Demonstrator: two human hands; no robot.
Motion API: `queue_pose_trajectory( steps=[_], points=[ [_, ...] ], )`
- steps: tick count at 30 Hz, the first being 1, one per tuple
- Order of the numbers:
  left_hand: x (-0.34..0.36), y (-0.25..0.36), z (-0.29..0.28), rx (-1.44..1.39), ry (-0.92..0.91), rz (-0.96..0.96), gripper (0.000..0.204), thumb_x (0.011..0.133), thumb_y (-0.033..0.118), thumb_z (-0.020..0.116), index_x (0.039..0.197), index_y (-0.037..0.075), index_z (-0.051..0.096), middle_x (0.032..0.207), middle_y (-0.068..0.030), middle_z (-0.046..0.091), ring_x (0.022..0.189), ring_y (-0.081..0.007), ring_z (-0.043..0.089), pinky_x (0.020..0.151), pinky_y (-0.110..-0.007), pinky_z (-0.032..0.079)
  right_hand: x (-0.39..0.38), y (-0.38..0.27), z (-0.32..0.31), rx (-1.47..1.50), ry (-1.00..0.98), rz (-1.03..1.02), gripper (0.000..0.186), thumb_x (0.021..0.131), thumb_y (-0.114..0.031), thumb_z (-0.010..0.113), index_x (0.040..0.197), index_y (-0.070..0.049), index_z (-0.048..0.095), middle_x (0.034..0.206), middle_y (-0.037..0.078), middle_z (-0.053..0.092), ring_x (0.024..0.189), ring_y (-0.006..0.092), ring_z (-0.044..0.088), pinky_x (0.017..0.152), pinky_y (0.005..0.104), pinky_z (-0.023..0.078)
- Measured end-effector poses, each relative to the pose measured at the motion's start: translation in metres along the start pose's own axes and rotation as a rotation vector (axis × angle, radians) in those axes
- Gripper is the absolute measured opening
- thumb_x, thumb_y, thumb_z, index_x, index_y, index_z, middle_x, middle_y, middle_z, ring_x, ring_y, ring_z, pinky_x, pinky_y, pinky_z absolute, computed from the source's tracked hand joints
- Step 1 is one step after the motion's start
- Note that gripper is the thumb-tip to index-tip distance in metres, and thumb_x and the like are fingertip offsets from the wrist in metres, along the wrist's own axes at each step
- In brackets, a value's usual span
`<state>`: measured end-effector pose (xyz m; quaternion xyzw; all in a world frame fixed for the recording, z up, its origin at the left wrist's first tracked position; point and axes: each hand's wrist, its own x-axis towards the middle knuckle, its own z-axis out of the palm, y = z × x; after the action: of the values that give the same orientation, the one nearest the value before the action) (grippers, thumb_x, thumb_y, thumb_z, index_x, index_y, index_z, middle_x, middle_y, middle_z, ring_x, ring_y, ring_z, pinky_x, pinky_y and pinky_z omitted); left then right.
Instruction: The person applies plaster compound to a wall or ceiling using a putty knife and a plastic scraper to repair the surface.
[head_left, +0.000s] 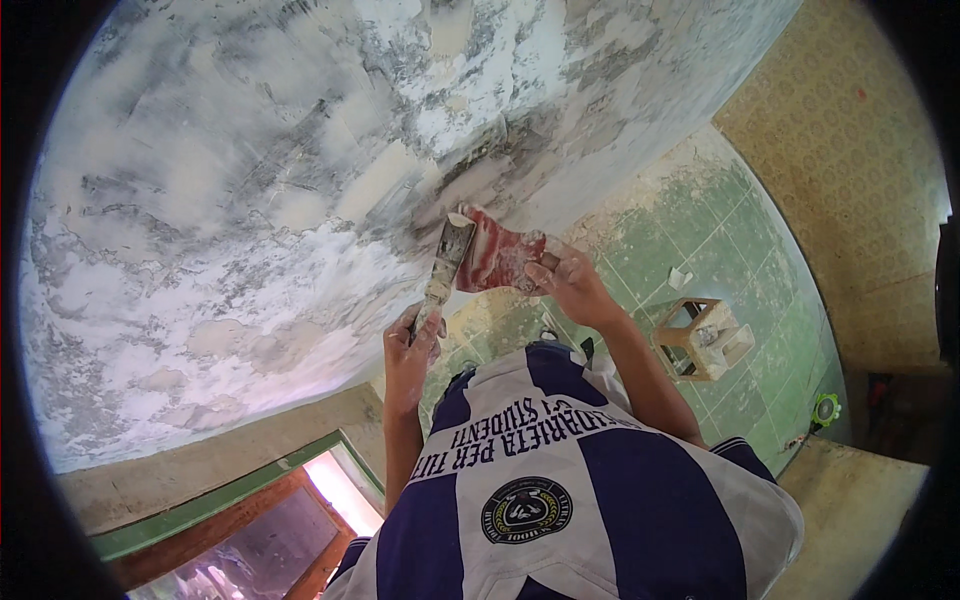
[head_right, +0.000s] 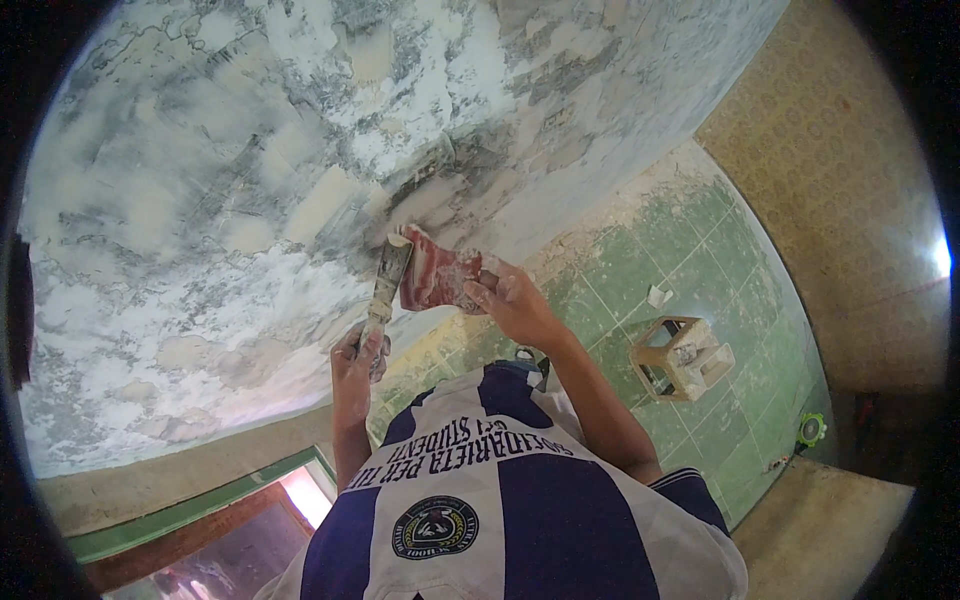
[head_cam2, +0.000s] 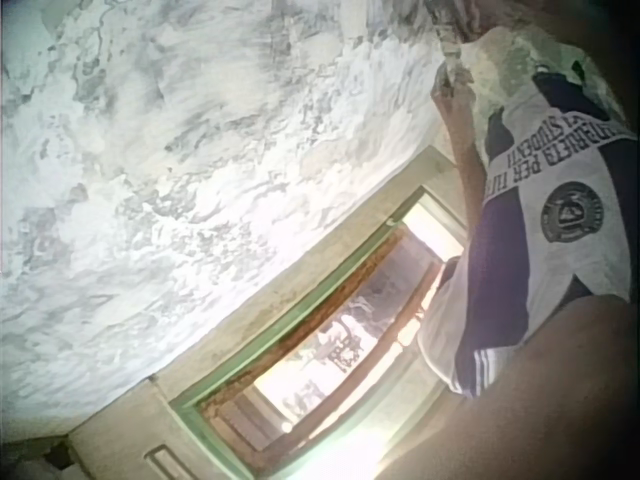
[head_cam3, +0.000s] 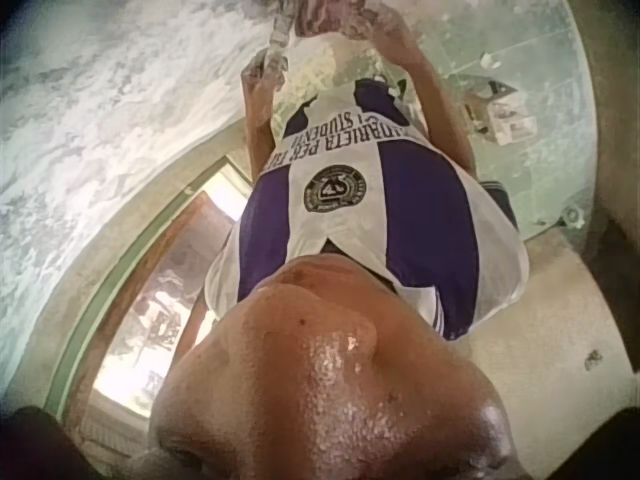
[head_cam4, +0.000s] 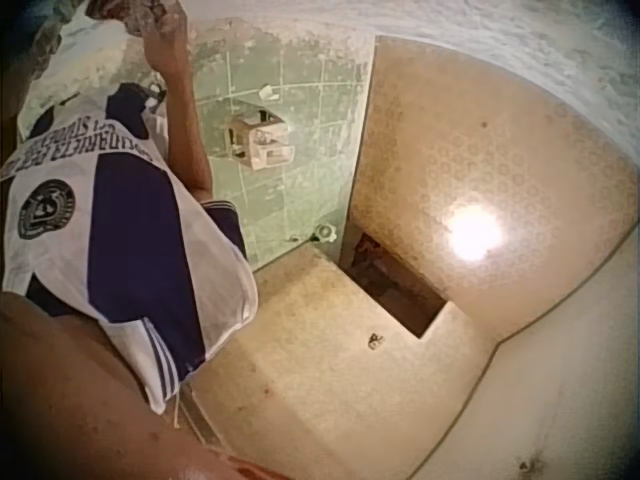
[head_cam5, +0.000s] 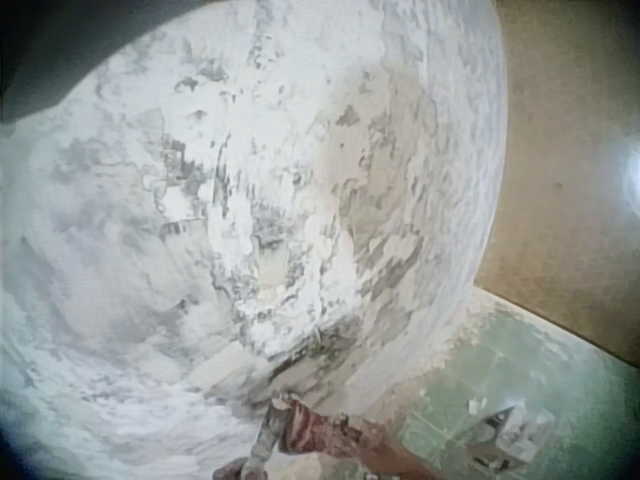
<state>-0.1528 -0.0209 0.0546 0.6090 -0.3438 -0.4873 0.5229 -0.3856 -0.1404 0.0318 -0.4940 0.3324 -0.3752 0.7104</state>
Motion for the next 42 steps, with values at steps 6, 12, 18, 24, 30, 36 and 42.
queue_pose_trajectory(
  steps=[6,12,18,24,30,36,42],
  points=[
    [0.003,0.006,0.001,-0.041,0.014,0.064,0.022,0.097,0.018,0.062,0.108,0.000,0.063,0.074,0.0019,0.055,0.052,-0.0015,0.038,0.047,-0.020,0.028,0.002,0.015,-0.010,-0.332,-0.031,-0.072,0.036,0.099,-0.007,0.054,0.132,0.003,0.047,0.118,0.009,0.063,0.102,0.0132,0.060,0.086,0.0260,0.051],
    [-0.001,-0.003,-0.010,-0.048,-0.030,0.045,0.022,0.097,0.015,0.061,0.111,-0.001,0.063,0.074,0.0017,0.055,0.052,-0.0017,0.037,0.047,-0.021,0.028,0.005,-0.003,-0.003,0.151,0.115,-0.105,0.032,0.098,-0.008,0.054,0.129,0.001,0.049,0.115,0.007,0.062,0.100,0.0132,0.062,0.083,0.0338,0.058],
    [-0.003,-0.006,-0.008,0.011,-0.071,0.041,0.025,0.097,0.017,0.061,0.114,-0.001,0.062,0.074,0.0016,0.055,0.053,-0.0019,0.038,0.047,-0.020,0.028,0.008,0.000,-0.005,0.288,0.118,-0.150,0.035,0.097,-0.007,0.055,0.131,0.000,0.047,0.114,0.008,0.062,0.100,0.0143,0.063,0.083,0.0353,0.059],
    [0.003,-0.008,-0.014,-0.094,-0.022,0.039,0.025,0.095,0.011,0.062,0.117,-0.002,0.061,0.076,0.0016,0.056,0.055,-0.0018,0.039,0.048,-0.020,0.029,0.001,0.010,-0.002,-0.124,-0.070,-0.113,0.034,0.097,-0.008,0.056,0.129,0.001,0.050,0.110,0.007,0.063,0.096,0.0108,0.062,0.079,0.0272,0.056],
    [0.021,-0.031,-0.023,0.104,0.167,0.361,0.024,0.086,0.002,0.069,0.108,-0.002,0.062,0.086,-0.0061,0.064,0.068,-0.0109,0.055,0.060,-0.024,0.045,0.000,-0.010,0.008,-0.006,0.023,0.058,0.032,0.096,-0.007,0.055,0.126,0.003,0.051,0.108,0.009,0.065,0.090,0.0124,0.066,0.076,0.0294,0.059],
    [0.032,-0.025,-0.031,0.550,0.291,0.596,0.028,0.076,-0.007,0.073,0.101,-0.001,0.064,0.099,-0.0141,0.067,0.086,-0.0266,0.065,0.078,-0.034,0.051,-0.005,-0.017,0.020,0.359,-0.051,0.202,0.034,0.095,-0.010,0.055,0.126,0.004,0.050,0.106,0.011,0.067,0.086,0.0159,0.070,0.075,0.0336,0.062],
    [0.041,-0.021,-0.059,0.754,0.389,0.793,0.029,0.072,-0.009,0.072,0.098,0.003,0.067,0.100,-0.0149,0.066,0.092,-0.0345,0.061,0.081,-0.039,0.049,-0.006,-0.017,0.017,0.434,-0.106,0.202,0.033,0.095,-0.012,0.056,0.124,0.002,0.051,0.107,0.011,0.067,0.090,0.0162,0.070,0.077,0.0336,0.062]
  ],
)
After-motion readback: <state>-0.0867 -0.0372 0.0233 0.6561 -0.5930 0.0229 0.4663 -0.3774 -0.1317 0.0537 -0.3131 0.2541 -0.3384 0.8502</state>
